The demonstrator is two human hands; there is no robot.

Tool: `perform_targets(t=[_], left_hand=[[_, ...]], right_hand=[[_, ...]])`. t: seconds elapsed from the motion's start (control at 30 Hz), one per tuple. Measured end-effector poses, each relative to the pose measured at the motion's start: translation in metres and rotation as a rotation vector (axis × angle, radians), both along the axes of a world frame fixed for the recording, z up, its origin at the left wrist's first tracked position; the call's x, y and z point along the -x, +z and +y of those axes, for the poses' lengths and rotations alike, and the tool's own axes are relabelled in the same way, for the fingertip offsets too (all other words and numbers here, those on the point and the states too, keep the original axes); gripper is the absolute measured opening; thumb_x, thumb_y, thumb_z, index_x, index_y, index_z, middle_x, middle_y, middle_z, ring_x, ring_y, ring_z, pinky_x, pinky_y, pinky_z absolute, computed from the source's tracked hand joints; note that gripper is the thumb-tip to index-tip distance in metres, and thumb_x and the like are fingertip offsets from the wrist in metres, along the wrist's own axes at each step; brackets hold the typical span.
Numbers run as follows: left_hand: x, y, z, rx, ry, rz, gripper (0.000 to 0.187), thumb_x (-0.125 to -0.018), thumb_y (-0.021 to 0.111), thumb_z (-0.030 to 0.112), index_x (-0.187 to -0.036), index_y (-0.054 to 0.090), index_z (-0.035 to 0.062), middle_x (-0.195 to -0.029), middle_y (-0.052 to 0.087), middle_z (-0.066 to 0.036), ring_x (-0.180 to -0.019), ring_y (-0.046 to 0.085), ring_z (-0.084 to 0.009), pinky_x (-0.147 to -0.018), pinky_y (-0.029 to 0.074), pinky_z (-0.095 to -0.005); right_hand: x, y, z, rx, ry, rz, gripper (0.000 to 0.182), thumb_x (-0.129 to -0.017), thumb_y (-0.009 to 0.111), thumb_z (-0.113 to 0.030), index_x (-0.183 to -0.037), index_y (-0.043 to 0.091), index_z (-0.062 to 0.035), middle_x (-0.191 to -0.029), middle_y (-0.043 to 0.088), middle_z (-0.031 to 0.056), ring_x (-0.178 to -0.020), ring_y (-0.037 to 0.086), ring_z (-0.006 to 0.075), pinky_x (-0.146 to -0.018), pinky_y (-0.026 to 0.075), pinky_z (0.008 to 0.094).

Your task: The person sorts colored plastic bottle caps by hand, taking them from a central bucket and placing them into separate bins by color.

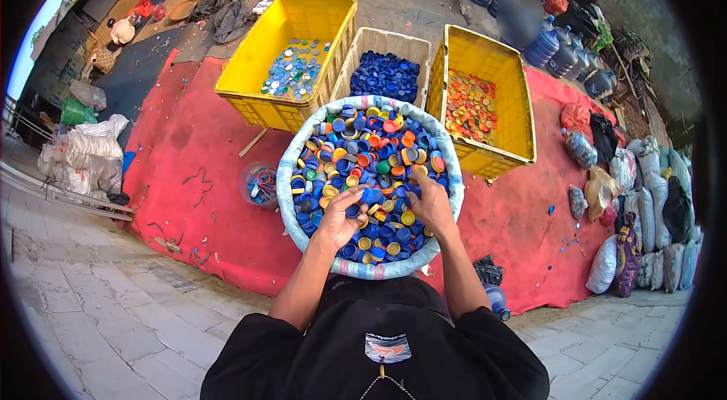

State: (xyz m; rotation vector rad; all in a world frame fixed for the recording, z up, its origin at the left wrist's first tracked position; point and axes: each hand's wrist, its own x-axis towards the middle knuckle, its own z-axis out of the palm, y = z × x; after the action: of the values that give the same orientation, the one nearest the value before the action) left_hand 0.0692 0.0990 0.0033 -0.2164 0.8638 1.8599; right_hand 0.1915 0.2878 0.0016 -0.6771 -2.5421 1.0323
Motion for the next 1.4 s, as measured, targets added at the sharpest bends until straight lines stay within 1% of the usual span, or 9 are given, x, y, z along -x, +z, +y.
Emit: perform_targets(t=[0.07, 0.5, 0.6, 0.7, 0.87, 1.1, 1.2, 1.27, 1.4], left_hand=[[0.0, -0.008, -0.008, -0.059, 0.026, -0.085, 0.018, -0.091, 0.062, 0.012, -0.108, 0.064, 0.0065, -0.091, 0.061, -0.002, -0.076, 0.057, -0.0122, -0.062, 0.048, -0.0253], [-0.008, -0.016, -0.011, -0.063, 0.07, -0.067, 0.023, -0.092, 0.058, 0.002, -0.114, 0.057, -0.0007, -0.104, 0.061, -0.014, -0.097, 0.062, -0.0222, -0.082, 0.055, -0.0312], [-0.007, -0.012, -0.006, -0.087, 0.061, -0.073, 0.021, -0.091, 0.059, 0.004, -0.112, 0.059, 0.0001, -0.102, 0.063, -0.014, -0.096, 0.063, -0.0205, -0.081, 0.055, -0.029], [-0.004, -0.01, 0.0, -0.133, 0.082, -0.119, 0.021, -0.09, 0.059, 0.004, -0.11, 0.06, -0.0019, -0.107, 0.062, -0.014, -0.099, 0.063, -0.0234, -0.087, 0.055, -0.0328], [0.007, -0.005, 0.016, -0.138, 0.192, -0.228, 0.028, -0.091, 0.055, 0.008, -0.113, 0.052, -0.0084, -0.114, 0.057, -0.022, -0.112, 0.057, -0.0336, -0.099, 0.05, -0.0437], [0.081, 0.016, 0.086, -0.174, 0.174, -0.242, 0.048, -0.093, 0.055, 0.024, -0.12, 0.043, -0.013, -0.114, 0.053, -0.027, -0.108, 0.056, -0.0369, -0.099, 0.048, -0.0446], [0.152, 0.056, 0.146, -0.398, 0.138, -0.167, 0.087, -0.088, 0.059, 0.042, -0.14, 0.019, -0.0143, -0.138, 0.034, -0.034, -0.138, 0.025, -0.0433, -0.118, 0.015, -0.051], [0.176, 0.08, 0.164, -0.371, 0.229, -0.096, 0.122, -0.081, 0.064, 0.051, -0.143, -0.025, -0.0044, -0.153, -0.016, -0.031, -0.145, -0.012, -0.0396, -0.118, -0.003, -0.0486], [0.167, 0.073, 0.137, -0.243, 0.242, 0.174, 0.106, -0.083, 0.064, 0.049, -0.148, 0.0, -0.0029, -0.153, 0.004, -0.03, -0.144, 0.008, -0.0388, -0.117, 0.01, -0.05]], right_hand=[[0.01, 0.009, -0.002, -0.107, 0.077, -0.134, 0.039, -0.077, 0.061, -0.005, -0.116, 0.058, -0.0048, -0.096, 0.067, 0.0231, -0.089, 0.063, 0.0435, -0.074, 0.051, 0.0512], [0.017, -0.007, -0.004, -0.169, 0.119, -0.147, 0.042, -0.078, 0.064, -0.006, -0.12, 0.056, -0.0047, -0.093, 0.066, 0.018, -0.084, 0.066, 0.0362, -0.073, 0.053, 0.0441], [0.019, -0.005, -0.005, 0.293, -0.018, -0.061, 0.03, -0.084, 0.058, -0.005, -0.115, 0.056, -0.0015, -0.089, 0.064, 0.0122, -0.075, 0.066, 0.0256, -0.065, 0.053, 0.0383], [0.015, -0.004, -0.016, 1.348, -0.225, 0.28, 0.024, -0.091, 0.051, -0.007, -0.114, 0.055, 0.002, -0.086, 0.061, 0.0074, -0.073, 0.062, 0.0174, -0.066, 0.052, 0.0301], [0.018, 0.007, -0.039, 1.783, -0.343, 0.532, 0.035, -0.085, 0.05, -0.014, -0.115, 0.05, 0.0028, -0.107, 0.06, 0.0175, -0.101, 0.06, 0.0294, -0.085, 0.05, 0.0397], [0.088, 0.055, 0.0, 1.86, -0.494, 0.659, 0.031, -0.076, 0.047, -0.008, -0.104, 0.051, 0.007, -0.104, 0.058, 0.0169, -0.102, 0.056, 0.0292, -0.096, 0.044, 0.0434], [0.154, 0.063, 0.067, 1.776, -0.067, 0.988, 0.024, -0.073, 0.049, -0.012, -0.092, 0.049, 0.0031, -0.101, 0.055, 0.019, -0.099, 0.051, 0.0312, -0.099, 0.037, 0.0493], [0.176, 0.086, 0.09, 1.786, -0.379, 0.953, 0.058, -0.071, 0.051, -0.013, -0.123, 0.037, 0.0111, -0.13, 0.038, 0.0258, -0.128, 0.035, 0.0381, -0.11, 0.023, 0.0536], [0.135, 0.106, 0.075, 1.378, -0.314, 0.977, 0.088, -0.072, 0.052, -0.009, -0.146, 0.008, 0.0077, -0.151, 0.009, 0.029, -0.143, 0.016, 0.0401, -0.117, 0.007, 0.0547]])
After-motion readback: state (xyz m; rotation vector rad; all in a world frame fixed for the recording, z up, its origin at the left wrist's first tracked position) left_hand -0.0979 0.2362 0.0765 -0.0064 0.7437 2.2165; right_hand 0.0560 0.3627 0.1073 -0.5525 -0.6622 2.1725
